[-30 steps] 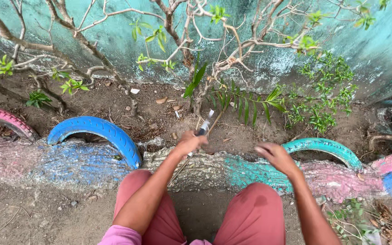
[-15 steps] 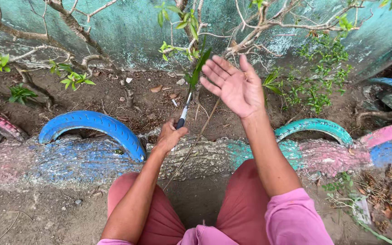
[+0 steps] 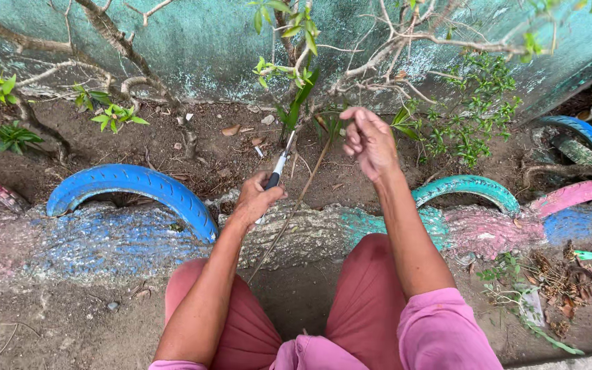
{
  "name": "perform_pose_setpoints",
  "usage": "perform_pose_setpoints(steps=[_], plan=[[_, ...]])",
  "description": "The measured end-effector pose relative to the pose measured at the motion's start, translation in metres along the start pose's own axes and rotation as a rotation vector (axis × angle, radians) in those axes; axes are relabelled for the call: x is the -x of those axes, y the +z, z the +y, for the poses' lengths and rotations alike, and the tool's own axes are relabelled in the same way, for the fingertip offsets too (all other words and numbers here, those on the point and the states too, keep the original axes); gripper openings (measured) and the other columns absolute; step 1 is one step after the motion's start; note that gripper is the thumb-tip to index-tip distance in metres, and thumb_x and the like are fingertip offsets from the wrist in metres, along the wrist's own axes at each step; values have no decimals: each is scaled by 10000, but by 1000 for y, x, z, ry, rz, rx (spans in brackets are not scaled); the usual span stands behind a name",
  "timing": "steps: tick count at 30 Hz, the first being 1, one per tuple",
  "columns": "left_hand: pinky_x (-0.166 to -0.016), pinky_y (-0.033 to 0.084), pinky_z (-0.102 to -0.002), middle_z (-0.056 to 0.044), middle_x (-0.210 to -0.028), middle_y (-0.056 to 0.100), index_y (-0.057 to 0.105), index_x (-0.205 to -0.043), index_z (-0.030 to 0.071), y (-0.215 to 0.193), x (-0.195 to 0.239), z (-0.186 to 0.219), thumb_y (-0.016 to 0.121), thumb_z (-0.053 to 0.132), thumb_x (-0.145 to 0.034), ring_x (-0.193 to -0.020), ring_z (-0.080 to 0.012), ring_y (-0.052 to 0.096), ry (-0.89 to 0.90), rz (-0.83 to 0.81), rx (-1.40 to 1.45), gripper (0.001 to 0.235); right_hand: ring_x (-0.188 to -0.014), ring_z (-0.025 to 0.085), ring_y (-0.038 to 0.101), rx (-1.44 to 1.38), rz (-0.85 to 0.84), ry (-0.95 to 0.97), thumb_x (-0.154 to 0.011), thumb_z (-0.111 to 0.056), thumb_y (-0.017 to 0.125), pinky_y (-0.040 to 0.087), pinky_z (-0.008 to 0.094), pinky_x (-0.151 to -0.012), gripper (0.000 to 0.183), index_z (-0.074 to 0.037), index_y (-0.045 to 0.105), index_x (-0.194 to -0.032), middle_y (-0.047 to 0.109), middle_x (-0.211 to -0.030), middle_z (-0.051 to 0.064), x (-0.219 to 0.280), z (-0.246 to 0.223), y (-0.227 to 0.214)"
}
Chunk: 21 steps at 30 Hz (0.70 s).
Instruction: The person trims various plants and vines in a backyard garden using hand shears, clearing away small branches and debris.
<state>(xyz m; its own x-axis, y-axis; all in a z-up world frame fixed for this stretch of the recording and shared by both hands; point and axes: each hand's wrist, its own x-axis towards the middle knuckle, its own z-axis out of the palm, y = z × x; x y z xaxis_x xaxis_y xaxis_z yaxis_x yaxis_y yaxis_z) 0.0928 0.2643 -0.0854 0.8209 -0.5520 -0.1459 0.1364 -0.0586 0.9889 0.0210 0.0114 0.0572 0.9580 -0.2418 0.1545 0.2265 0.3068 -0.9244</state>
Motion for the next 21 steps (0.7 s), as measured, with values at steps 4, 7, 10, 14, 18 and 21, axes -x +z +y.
perform_pose_setpoints(steps=[4,7,10,14,18,21], plan=[[-659,550,-255,-103,-1035,753,631,-1239,-89,-3,0,11,699,97,-793,-768,-138,644,88,-216,141,488,-890,164,549,379,59,-352,-1054,-229,556,496,344,-788,268,-1,685,-996,491,-1165,81,19,-17,-11],[-663,574,-248,-78,-1031,752,575,-1321,-40,5,2,14,683,127,-788,-810,-119,699,90,-274,139,569,-1101,210,629,274,-27,-463,-973,-225,545,518,392,-938,273,-16,663,-842,434,-1498,38,33,-23,-24],[-677,571,-256,-78,-1028,759,584,-1311,-40,18,1,15,687,137,-787,-838,-112,718,74,-270,81,563,-991,249,661,40,-131,-379,-938,-225,562,527,422,-959,268,-33,613,-758,523,-1450,92,40,-15,-45],[-678,565,-270,-90,-1016,763,617,-1278,-55,28,-5,17,722,131,-780,-819,-120,701,53,-236,41,542,-949,227,649,-289,-191,-408,-958,-223,585,529,411,-999,309,-57,533,-703,623,-1243,143,37,18,-81],[-662,558,-273,-90,-991,759,671,-1194,-71,35,-7,11,712,135,-808,-792,-129,684,59,-265,77,440,-957,233,655,-735,53,-337,-913,-188,557,537,436,-1060,289,-55,547,-657,650,-1220,142,31,58,-122],[-653,554,-273,-82,-977,754,676,-1176,-51,35,-5,9,697,134,-801,-790,-128,684,52,-286,110,419,-958,225,654,-867,188,-311,-980,-158,532,535,428,-1078,244,-24,626,-799,672,-1231,152,24,76,-135]])
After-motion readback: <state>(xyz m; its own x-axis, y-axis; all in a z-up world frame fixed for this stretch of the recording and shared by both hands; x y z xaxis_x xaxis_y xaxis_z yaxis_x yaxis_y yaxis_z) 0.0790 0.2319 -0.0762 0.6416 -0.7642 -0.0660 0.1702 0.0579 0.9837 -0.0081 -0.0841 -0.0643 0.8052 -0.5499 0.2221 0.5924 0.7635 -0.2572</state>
